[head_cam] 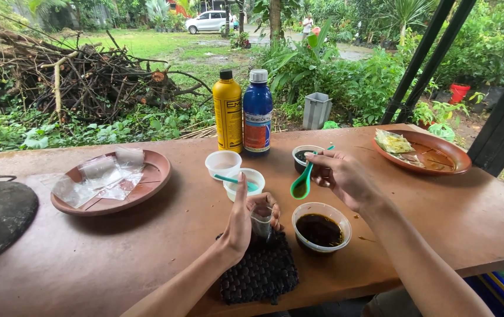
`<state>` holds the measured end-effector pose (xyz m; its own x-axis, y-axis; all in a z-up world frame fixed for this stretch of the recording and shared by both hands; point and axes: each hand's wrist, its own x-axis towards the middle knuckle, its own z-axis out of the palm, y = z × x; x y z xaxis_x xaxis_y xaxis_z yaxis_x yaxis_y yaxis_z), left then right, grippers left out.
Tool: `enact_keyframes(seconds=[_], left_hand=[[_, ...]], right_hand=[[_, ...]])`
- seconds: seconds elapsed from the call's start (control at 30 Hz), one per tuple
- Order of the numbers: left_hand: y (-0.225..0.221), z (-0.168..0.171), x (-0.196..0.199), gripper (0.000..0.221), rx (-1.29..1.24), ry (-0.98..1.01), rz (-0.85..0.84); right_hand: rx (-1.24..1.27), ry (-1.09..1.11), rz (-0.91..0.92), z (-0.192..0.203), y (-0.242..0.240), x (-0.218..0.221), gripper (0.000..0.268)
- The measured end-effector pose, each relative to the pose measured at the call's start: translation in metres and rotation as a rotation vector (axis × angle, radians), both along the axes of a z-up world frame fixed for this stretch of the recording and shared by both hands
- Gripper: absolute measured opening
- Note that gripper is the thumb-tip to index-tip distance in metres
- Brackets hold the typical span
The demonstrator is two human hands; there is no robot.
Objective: Filling small, narrow plastic bags with a dark liquid using a small spoon for precise measurement and containment.
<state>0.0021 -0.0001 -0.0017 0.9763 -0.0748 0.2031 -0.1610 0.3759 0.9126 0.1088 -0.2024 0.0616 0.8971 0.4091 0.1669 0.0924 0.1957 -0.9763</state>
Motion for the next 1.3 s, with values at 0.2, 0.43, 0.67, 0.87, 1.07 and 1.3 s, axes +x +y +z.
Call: enact_keyframes(seconds=[0.2,0.43,0.67,0.87,1.07,1.3], left_hand=[[-0.001,-0.002,0.002,0.103,0.044,-0.054,-0.009],[-0.007,0.020,-0.018,0.095,-0.019,-0.025,0.009],[-0.002,0.001,-0.003,0.093,-0.107,-0.021,-0.037],[0.000,-0.002,0.002,0.102,-0.005,-0.017,-0.008],[-0.001,-0.002,0.001,0.103,0.029,-0.008,0.014],[-0.002,0.002,-0.003,0.103,-0.002,0.035,0.030]], right_hand=[[-0.025,-0.110,-0.093,0.019,0.028,-0.039,0.015],[-0.092,-0.674,-0.140,0.032,0.040,-0.081,0.013],[-0.050,-0.825,-0.151,0.032,0.036,-0.090,0.012],[0.015,-0.554,-0.149,0.030,0.022,-0.046,0.021],[-0.030,-0.475,-0.120,0.020,0.005,-0.009,0.027],[-0.117,-0.397,0.018,-0.007,-0.015,0.009,0.017]])
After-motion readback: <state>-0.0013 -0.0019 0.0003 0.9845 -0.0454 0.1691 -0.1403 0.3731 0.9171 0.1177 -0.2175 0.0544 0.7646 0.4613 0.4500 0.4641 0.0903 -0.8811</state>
